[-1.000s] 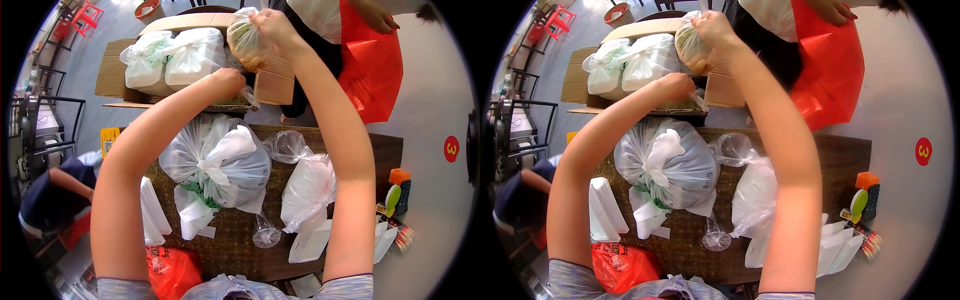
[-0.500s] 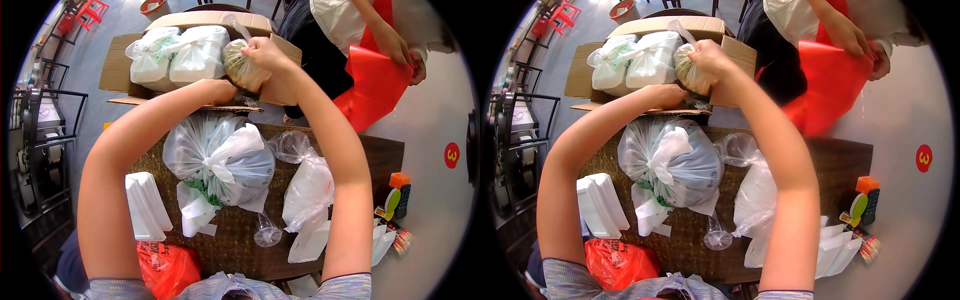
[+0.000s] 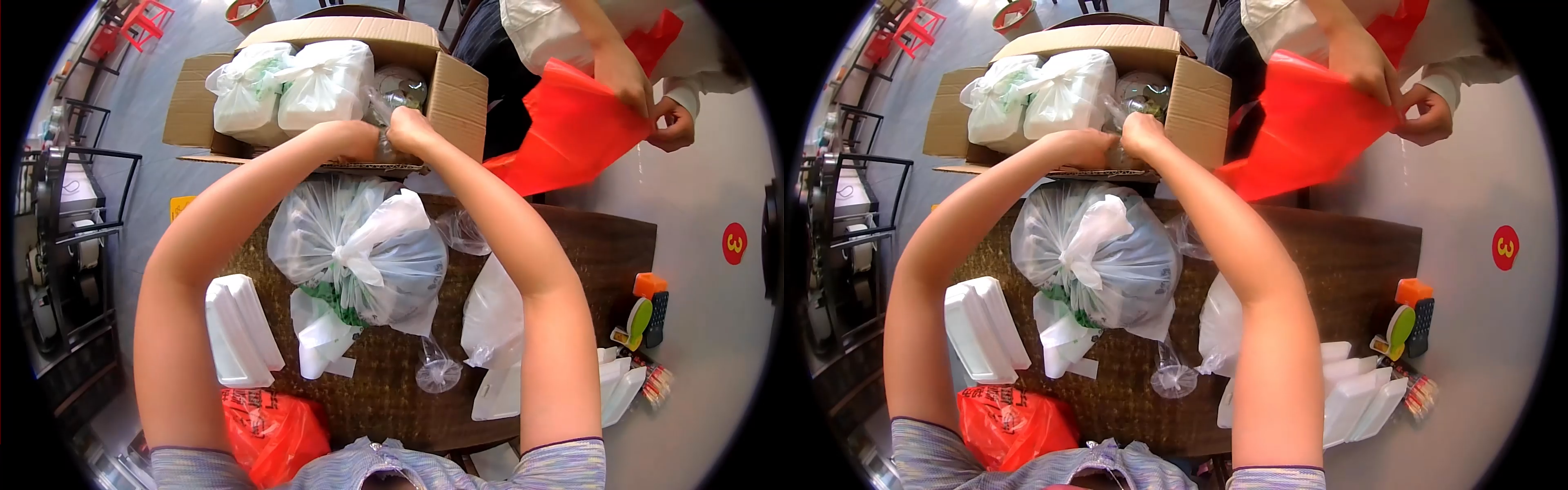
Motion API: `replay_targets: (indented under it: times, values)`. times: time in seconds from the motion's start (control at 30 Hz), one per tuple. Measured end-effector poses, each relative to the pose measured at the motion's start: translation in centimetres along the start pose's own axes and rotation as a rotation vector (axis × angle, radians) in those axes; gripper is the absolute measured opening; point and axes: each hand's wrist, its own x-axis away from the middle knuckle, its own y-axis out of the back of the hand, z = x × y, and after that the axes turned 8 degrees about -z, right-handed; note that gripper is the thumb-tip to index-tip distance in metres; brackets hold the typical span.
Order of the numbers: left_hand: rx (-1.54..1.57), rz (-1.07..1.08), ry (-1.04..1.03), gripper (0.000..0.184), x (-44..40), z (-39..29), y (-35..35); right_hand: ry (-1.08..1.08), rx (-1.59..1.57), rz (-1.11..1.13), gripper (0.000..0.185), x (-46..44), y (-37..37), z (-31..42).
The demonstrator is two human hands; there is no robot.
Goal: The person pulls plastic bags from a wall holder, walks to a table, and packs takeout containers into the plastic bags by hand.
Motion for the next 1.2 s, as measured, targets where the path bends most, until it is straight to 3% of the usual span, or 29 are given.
replay_targets:
  times: [0.13, 0.17, 0.2, 0.27, 0.33, 0.4, 0.47, 0.5, 0.6, 0.63, 0.7, 0.73, 0.77, 0.8, 0.87, 1.07, 1.1, 1.2]
  values:
    - [-0.088, 0.082, 0.030, 0.034, -0.9, 0.3, 0.5, 0.299, 0.226, 0.070, 0.027, 0.6, 2.4, 0.5]
    - [-0.042, 0.035, 0.006, 0.035, -1.5, 1.5, 0.2, 0.442, 0.157, -0.007, 0.027, 0.9, 4.0, 0.3]
    - [-0.193, 0.067, -0.082, 0.036, -1.7, 1.9, 0.5, 0.577, 0.086, -0.079, 0.028, 1.5, 5.8, -0.5]
    - [0.023, -0.166, -0.048, 0.034, 2.1, 0.1, 2.7, 0.678, -0.091, 0.048, 0.033, 3.2, 9.8, -3.2]
    - [0.055, -0.354, -0.029, 0.029, 4.9, -1.8, 4.0, 0.502, -0.131, 0.312, 0.036, 6.9, 12.5, -5.6]
    - [0.241, -0.697, -0.126, 0.025, 9.0, -4.6, 5.0, 0.434, -0.118, 0.390, 0.044, 9.9, 12.5, -8.4]
    - [0.308, -0.829, -0.216, 0.023, 12.1, -7.0, 5.3, 0.251, -0.084, 0.476, 0.055, 12.9, 12.7, -8.6]
    - [0.339, -0.889, -0.261, 0.022, 13.6, -8.2, 5.4, 0.155, -0.153, 0.511, 0.077, 13.5, 12.1, -9.3]
    - [0.274, -0.977, -0.317, 0.018, 18.2, -12.0, 4.9, 0.505, -0.062, 0.189, 0.091, 15.5, 9.0, -10.4]
    - [0.260, -1.104, -0.406, 0.011, 19.1, -13.2, 3.9, 0.446, 0.046, 0.210, 0.099, 16.9, 8.8, -9.8]
    - [0.249, -1.000, -0.467, 0.022, 21.4, -16.5, -1.0, 0.505, 0.260, 0.078, 0.086, 18.4, 7.1, -8.8]
    - [0.157, -0.796, -0.518, 0.034, 22.7, -18.5, -3.5, 0.504, 0.365, 0.015, 0.080, 19.0, 6.7, -8.2]
    - [0.126, -0.585, -0.505, 0.047, 23.4, -20.2, -6.2, 0.502, 0.382, -0.070, 0.061, 18.9, 6.1, -8.2]
    - [0.035, -0.510, -0.523, 0.066, 23.8, -21.4, -8.5, 0.539, 0.331, -0.120, 0.055, 18.3, 5.8, -8.9]
    - [-0.085, -0.398, -0.496, 0.084, 23.5, -22.3, -12.3, 0.444, 0.204, -0.149, 0.053, 17.8, 7.9, -7.8]
    - [-0.258, -0.354, -0.422, 0.090, 22.8, -23.2, -15.6, 0.535, 0.017, -0.543, 0.065, 11.6, 11.9, -3.5]
    - [-0.298, -0.445, -0.426, 0.088, 22.8, -23.1, -16.3, 0.491, -0.001, -0.552, 0.066, 9.9, 12.0, -2.5]
    - [-0.204, -0.521, -0.442, 0.063, 22.5, -22.3, -16.7, 0.375, -0.022, -0.560, 0.070, 3.9, 11.1, -0.6]
